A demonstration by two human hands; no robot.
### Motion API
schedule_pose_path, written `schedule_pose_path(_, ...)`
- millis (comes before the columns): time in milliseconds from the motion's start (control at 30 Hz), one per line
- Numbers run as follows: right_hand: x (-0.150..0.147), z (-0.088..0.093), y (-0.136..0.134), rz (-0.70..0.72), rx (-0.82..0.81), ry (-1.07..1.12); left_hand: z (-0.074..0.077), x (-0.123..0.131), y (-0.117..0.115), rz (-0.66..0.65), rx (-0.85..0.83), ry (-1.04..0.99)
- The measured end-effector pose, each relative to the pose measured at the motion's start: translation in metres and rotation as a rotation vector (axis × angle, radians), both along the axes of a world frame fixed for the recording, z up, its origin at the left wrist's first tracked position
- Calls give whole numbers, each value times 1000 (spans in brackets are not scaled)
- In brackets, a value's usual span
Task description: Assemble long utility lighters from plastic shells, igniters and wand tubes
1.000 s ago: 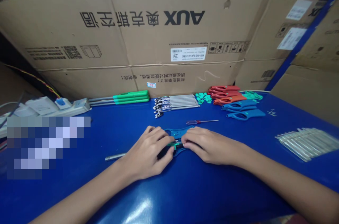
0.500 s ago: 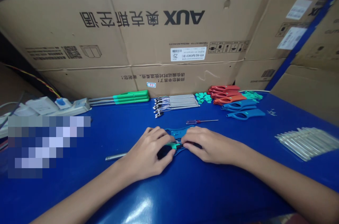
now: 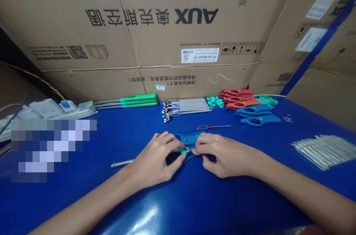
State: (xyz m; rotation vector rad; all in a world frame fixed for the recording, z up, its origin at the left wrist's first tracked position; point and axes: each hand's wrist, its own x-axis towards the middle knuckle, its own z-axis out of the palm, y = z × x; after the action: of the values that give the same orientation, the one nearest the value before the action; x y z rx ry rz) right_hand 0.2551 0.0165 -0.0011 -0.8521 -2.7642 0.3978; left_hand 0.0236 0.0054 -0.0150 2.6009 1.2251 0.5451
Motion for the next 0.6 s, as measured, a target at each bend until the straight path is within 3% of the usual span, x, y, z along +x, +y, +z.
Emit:
schedule_pose_path(333, -4, -2, -2, 9, 105, -83, -5, 0, 6, 55, -105, -129)
schedule_pose_path(600, -1, -3, 1, 20, 61, 2, -1, -6, 10, -58, -125, -174)
